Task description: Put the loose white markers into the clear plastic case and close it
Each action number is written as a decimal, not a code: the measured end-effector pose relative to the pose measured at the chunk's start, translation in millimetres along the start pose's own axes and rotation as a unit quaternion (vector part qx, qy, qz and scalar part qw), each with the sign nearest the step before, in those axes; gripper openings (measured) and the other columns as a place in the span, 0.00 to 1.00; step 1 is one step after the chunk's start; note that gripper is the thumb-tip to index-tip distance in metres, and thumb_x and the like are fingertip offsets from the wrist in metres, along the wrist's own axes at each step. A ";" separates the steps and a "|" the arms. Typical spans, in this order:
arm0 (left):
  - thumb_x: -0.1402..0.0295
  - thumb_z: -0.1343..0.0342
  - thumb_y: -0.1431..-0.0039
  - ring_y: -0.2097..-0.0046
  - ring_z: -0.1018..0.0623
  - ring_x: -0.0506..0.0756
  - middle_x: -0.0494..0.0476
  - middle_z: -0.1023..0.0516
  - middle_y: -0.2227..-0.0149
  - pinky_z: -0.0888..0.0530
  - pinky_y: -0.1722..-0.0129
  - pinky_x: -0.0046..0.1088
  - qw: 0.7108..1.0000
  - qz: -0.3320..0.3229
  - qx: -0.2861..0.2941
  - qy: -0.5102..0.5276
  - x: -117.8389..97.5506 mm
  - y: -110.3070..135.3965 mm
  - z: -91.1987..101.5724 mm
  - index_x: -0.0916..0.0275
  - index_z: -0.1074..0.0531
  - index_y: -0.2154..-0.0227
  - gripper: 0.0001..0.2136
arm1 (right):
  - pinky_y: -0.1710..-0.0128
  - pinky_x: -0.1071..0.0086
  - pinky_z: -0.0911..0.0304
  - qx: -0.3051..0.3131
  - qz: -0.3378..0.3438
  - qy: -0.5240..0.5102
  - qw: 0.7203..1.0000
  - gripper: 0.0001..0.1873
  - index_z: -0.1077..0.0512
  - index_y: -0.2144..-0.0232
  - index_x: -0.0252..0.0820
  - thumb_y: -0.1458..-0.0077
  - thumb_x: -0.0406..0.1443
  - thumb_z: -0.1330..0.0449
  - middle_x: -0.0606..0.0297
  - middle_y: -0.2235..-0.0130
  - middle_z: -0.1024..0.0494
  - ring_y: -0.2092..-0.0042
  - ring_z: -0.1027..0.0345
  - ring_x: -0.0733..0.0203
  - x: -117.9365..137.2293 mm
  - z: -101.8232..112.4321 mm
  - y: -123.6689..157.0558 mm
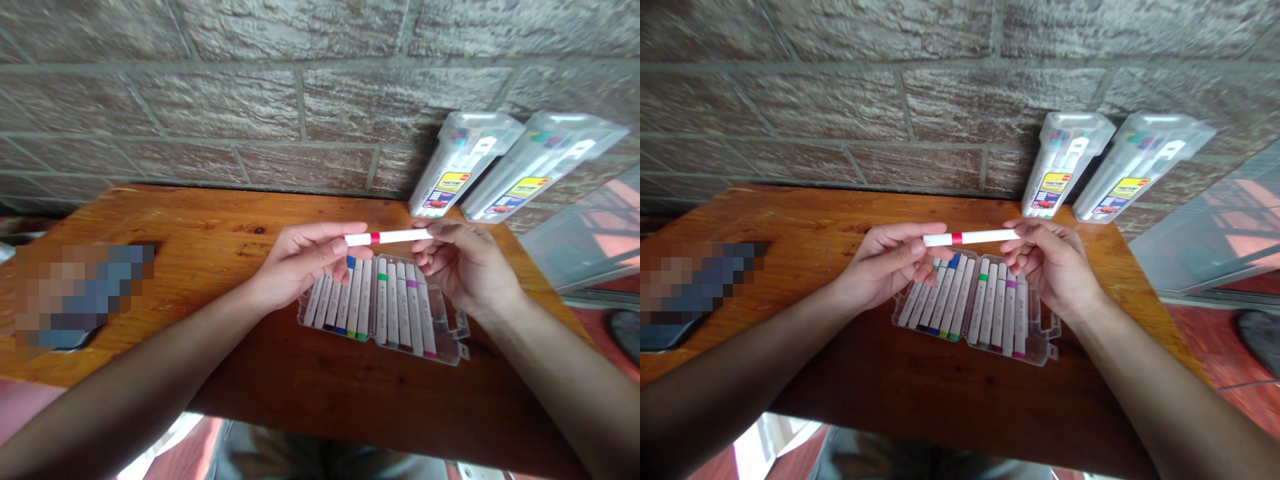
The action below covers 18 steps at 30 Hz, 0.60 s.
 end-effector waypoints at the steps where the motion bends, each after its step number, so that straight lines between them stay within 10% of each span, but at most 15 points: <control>1: 0.65 0.31 0.37 0.73 0.21 0.47 0.61 0.11 0.57 0.19 0.66 0.26 1.000 0.003 0.006 -0.001 0.3 0.3 -0.3 0.54 0.15 0.51 0.12 | 0.80 0.73 0.33 -0.002 -0.009 -0.004 1.000 0.03 0.16 0.68 0.42 0.49 0.34 0.30 0.66 0.76 0.17 0.79 0.28 0.66 -0.5 -0.5 0.1; 18: 0.65 0.30 0.38 0.73 0.21 0.46 0.59 0.11 0.56 0.19 0.67 0.25 0.998 -0.021 0.003 -0.056 -2.0 1.0 0.4 0.51 0.15 0.50 0.13 | 0.82 0.79 0.33 -0.014 -0.023 -0.036 0.999 0.04 0.16 0.70 0.38 0.53 0.31 0.30 0.64 0.77 0.17 0.80 0.28 0.67 1.4 -6.6 4.5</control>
Point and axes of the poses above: each hand's wrist, its own y-axis away from the middle knuckle, its own z-axis out of the back of the hand, x = y × z, the point moved 6 cm from there along -y, towards the middle knuckle
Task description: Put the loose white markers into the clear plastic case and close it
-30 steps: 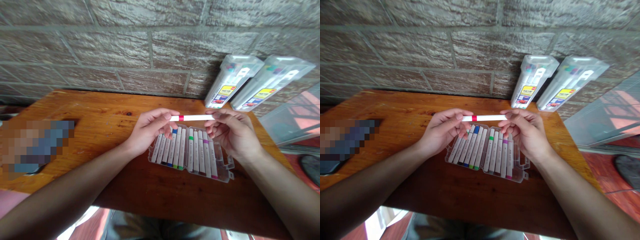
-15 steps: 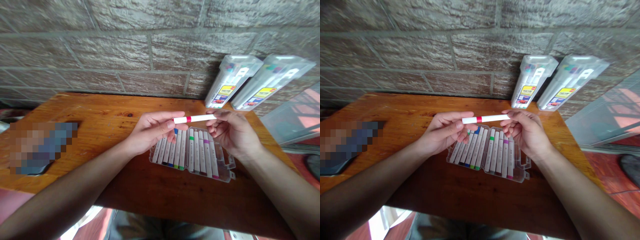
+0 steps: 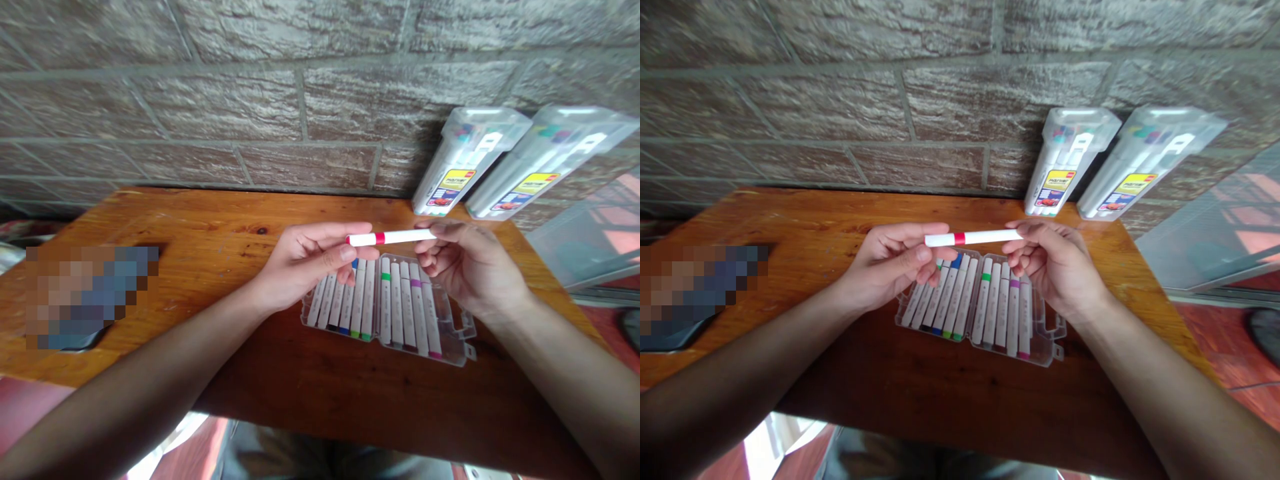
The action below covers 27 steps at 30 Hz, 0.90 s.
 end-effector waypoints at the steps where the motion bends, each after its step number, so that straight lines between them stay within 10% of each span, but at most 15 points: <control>1: 0.65 0.30 0.38 0.73 0.21 0.47 0.59 0.11 0.56 0.19 0.67 0.25 1.000 -0.001 -0.003 0.000 0.1 -0.2 0.2 0.51 0.15 0.50 0.13 | 0.82 0.79 0.34 -0.004 0.001 -0.001 1.000 0.05 0.16 0.71 0.38 0.54 0.31 0.30 0.64 0.78 0.17 0.80 0.29 0.67 0.2 0.3 0.0; 27: 0.65 0.34 0.34 0.73 0.19 0.48 0.62 0.11 0.62 0.19 0.68 0.23 0.996 0.036 -0.031 0.075 6.2 -4.2 4.1 0.63 0.14 0.54 0.10 | 0.86 0.78 0.32 -0.003 0.067 0.022 0.997 0.07 0.15 0.71 0.36 0.58 0.33 0.27 0.64 0.78 0.17 0.83 0.29 0.66 6.9 -0.5 0.8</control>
Point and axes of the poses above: each hand's wrist, its own y-axis away from the middle knuckle, its own z-axis out of the back of the hand, x = y × z, the point moved 6 cm from there along -y, towards the middle knuckle
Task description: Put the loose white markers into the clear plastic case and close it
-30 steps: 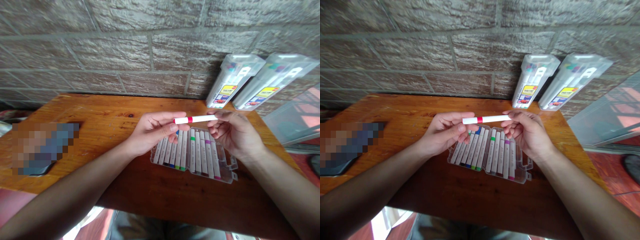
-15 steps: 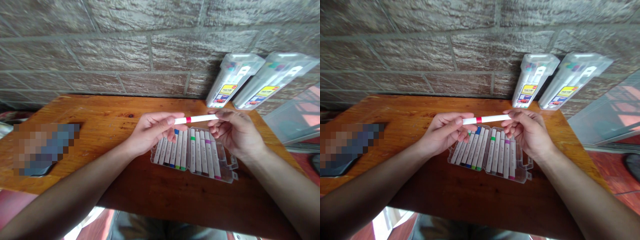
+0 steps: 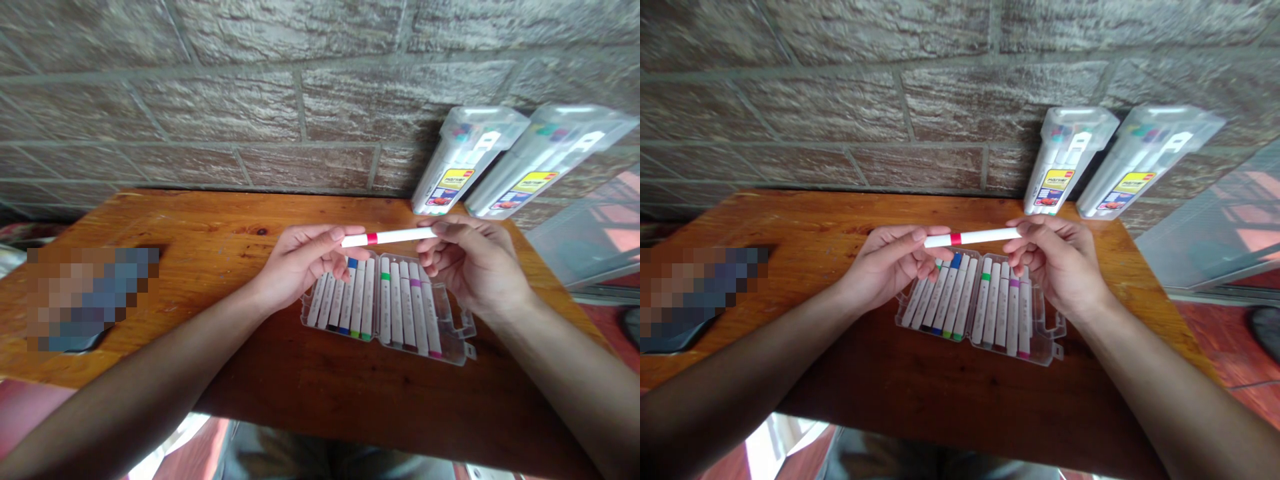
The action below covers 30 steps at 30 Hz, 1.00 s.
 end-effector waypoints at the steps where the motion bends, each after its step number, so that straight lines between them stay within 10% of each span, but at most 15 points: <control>1: 0.65 0.34 0.34 0.73 0.19 0.48 0.63 0.11 0.62 0.19 0.68 0.24 1.000 0.001 -0.003 0.000 0.2 -0.2 0.3 0.64 0.14 0.54 0.11 | 0.85 0.78 0.32 0.001 0.002 0.000 1.000 0.07 0.15 0.71 0.36 0.58 0.33 0.27 0.63 0.78 0.17 0.83 0.28 0.66 0.2 -0.1 0.1; 30: 0.64 0.27 0.43 0.72 0.18 0.49 0.59 0.11 0.65 0.19 0.69 0.24 0.993 -0.013 -0.074 -0.096 3.5 -1.6 9.7 0.61 0.13 0.57 0.12 | 0.85 0.75 0.31 0.001 0.048 0.034 0.998 0.05 0.14 0.70 0.38 0.52 0.34 0.27 0.62 0.76 0.16 0.83 0.28 0.65 3.4 0.0 3.7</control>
Point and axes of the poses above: each hand's wrist, its own y-axis away from the middle knuckle, its own z-axis out of the back of the hand, x = y × z, the point moved 6 cm from there along -y, towards the middle knuckle
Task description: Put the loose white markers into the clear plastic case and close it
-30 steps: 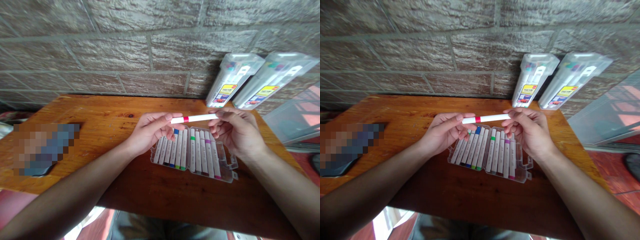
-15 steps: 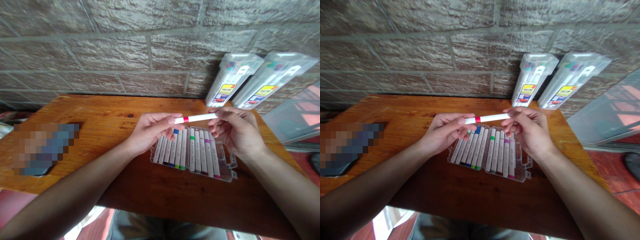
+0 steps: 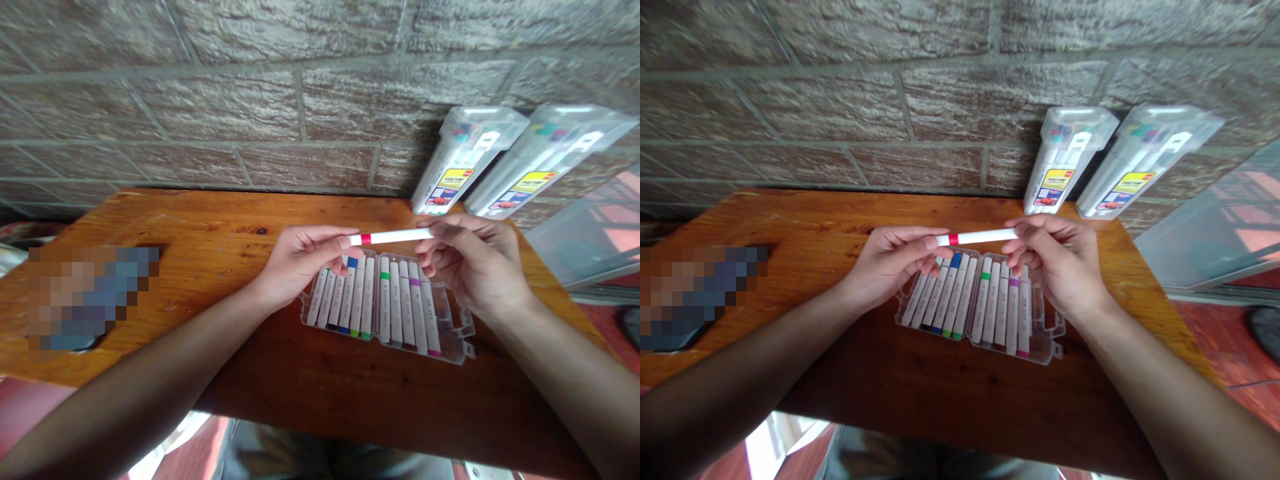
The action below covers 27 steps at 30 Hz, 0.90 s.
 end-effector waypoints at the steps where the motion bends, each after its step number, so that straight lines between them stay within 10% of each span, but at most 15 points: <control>1: 0.63 0.27 0.43 0.71 0.18 0.49 0.59 0.11 0.66 0.19 0.69 0.24 1.000 0.001 -0.002 -0.005 0.1 -0.1 0.4 0.62 0.13 0.57 0.12 | 0.85 0.75 0.31 0.001 0.003 0.003 1.000 0.04 0.14 0.71 0.39 0.52 0.34 0.27 0.62 0.76 0.16 0.83 0.28 0.65 0.4 -0.8 0.8; 27: 0.64 0.25 0.46 0.72 0.21 0.48 0.55 0.15 0.69 0.23 0.71 0.22 0.998 -0.014 -0.011 -0.057 -2.1 -1.9 2.7 0.65 0.15 0.63 0.11 | 0.80 0.68 0.29 0.068 0.035 0.052 0.996 0.01 0.14 0.66 0.47 0.43 0.36 0.27 0.64 0.72 0.15 0.78 0.25 0.63 -1.9 -2.1 5.5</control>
Point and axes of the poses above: each hand's wrist, its own y-axis away from the middle knuckle, its own z-axis out of the back of the hand, x = y × z, the point moved 6 cm from there along -y, towards the middle knuckle
